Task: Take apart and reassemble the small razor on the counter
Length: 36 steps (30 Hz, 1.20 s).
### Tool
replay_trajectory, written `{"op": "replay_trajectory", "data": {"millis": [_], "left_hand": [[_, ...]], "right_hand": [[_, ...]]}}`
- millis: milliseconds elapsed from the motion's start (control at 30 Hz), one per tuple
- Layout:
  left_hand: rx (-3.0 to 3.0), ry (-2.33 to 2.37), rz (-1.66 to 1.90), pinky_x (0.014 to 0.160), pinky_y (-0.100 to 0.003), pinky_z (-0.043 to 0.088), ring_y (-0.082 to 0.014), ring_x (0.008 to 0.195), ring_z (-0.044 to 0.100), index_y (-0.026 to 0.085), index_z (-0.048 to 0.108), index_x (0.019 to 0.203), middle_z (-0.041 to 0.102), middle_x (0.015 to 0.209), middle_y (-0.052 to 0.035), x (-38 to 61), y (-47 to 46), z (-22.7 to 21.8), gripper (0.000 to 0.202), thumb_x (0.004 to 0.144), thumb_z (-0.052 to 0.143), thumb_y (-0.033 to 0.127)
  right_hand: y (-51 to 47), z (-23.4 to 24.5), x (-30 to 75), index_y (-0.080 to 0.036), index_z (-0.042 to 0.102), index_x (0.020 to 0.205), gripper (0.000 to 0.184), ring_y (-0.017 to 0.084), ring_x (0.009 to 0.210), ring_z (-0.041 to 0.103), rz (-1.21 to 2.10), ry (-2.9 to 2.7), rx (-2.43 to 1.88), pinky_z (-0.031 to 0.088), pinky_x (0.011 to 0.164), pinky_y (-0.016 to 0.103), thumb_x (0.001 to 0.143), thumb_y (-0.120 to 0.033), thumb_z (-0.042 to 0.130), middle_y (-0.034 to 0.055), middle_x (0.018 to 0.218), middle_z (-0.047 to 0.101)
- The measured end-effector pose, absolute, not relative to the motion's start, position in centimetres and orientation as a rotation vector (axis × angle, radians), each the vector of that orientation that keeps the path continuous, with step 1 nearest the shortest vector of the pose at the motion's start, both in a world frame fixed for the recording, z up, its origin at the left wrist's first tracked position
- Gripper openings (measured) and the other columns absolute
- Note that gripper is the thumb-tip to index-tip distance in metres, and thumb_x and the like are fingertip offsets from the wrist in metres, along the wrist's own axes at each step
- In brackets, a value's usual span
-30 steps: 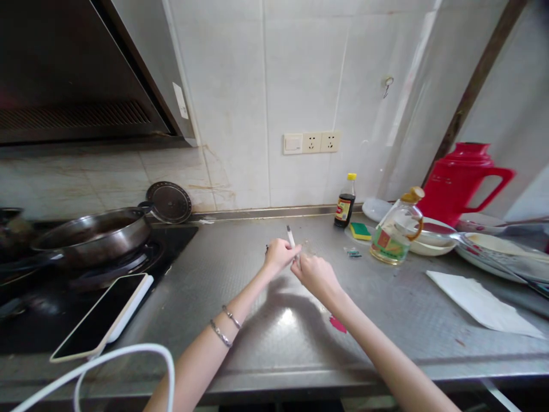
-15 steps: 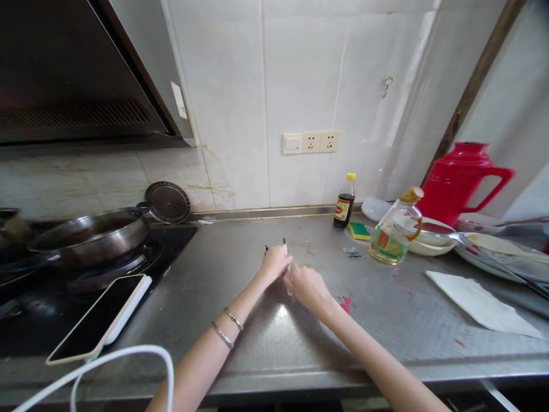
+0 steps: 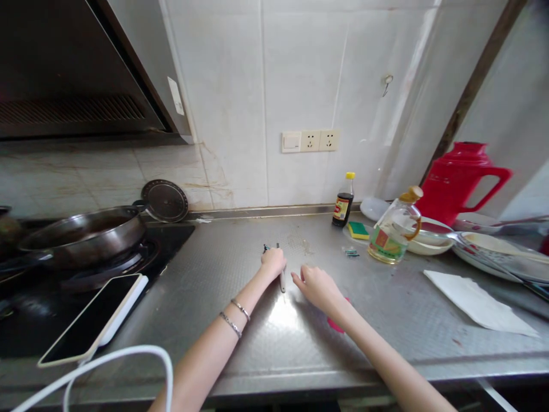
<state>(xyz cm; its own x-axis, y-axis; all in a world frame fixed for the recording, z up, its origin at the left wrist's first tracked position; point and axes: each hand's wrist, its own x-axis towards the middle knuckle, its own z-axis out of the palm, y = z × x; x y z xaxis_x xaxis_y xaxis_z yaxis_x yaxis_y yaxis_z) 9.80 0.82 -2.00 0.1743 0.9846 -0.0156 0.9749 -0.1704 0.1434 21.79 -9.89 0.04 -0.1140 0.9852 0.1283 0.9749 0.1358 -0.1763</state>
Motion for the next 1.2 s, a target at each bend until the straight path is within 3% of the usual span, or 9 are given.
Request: {"op": "replay_trajectory", "data": {"millis": [367,533,667,833,1000,1200], "left_hand": [[2.384,1.956,0.141,0.075,-0.033,0.049,-0.0275,0.091,0.063,0.008,0.067,0.096,0.066,0.094,-0.0202,9.9,-0.5,-1.5,0.031,0.084,0.043,0.025],[2.42,1.961,0.249,0.075,-0.033,0.047,-0.0263,0.091,0.063,0.012,0.067,0.094,0.067,0.092,-0.0181,8.2,-1.5,-0.5,0.039,0.088,0.035,0.034],[2.345,1.962,0.303,0.069,-0.028,0.044,-0.0235,0.085,0.064,0.015,0.068,0.084,0.067,0.088,-0.0155,5.8,-1.5,0.6,0.041,0.087,0.035,0.038],[2.26,1.972,0.412,0.056,-0.023,0.035,-0.0186,0.072,0.061,0.015,0.066,0.069,0.067,0.075,-0.0109,3.4,-0.8,1.3,0.034,0.082,0.041,0.033],[2.216,1.928,0.483,0.05,-0.023,0.026,-0.0131,0.055,0.051,0.013,0.062,0.059,0.06,0.059,-0.0054,1.7,0.0,0.3,0.033,0.079,0.041,0.031],[2.175,1.898,0.512,0.051,-0.022,0.025,-0.0121,0.054,0.049,0.013,0.06,0.057,0.057,0.055,-0.0037,0.8,0.4,-1.2,0.03,0.077,0.043,0.027]], "right_hand": [[-8.7,0.4,24.5,-0.016,0.061,0.085,0.037,0.023,0.075,0.064,0.032,-2.096,-2.007,0.039,0.061,0.027,0.087,-0.044,0.036,0.0114,0.079,0.067],[-4.9,0.0,31.9,-0.016,0.06,0.095,0.025,0.023,0.087,0.061,-0.102,-1.909,-2.003,0.042,0.071,0.029,0.08,-0.029,0.045,0.0108,0.091,0.066],[-1.4,-1.7,38.3,-0.008,0.058,0.109,0.039,0.022,0.107,0.055,-0.076,-2.045,-1.858,0.037,0.092,0.027,0.071,-0.013,0.049,0.0159,0.112,0.061],[0.7,-3.6,41.7,-0.003,0.049,0.124,0.061,0.023,0.119,0.047,0.038,-2.162,-1.898,0.031,0.1,0.025,0.063,-0.01,0.053,0.0187,0.128,0.051],[1.5,-3.6,42.2,-0.009,0.048,0.126,0.066,0.024,0.116,0.05,0.237,-2.198,-1.945,0.036,0.097,0.029,0.061,-0.016,0.057,0.0146,0.125,0.054],[2.6,-2.9,42.7,-0.01,0.057,0.118,0.062,0.024,0.103,0.058,0.383,-2.235,-1.923,0.042,0.089,0.029,0.055,-0.012,0.059,0.0134,0.114,0.062]]}}
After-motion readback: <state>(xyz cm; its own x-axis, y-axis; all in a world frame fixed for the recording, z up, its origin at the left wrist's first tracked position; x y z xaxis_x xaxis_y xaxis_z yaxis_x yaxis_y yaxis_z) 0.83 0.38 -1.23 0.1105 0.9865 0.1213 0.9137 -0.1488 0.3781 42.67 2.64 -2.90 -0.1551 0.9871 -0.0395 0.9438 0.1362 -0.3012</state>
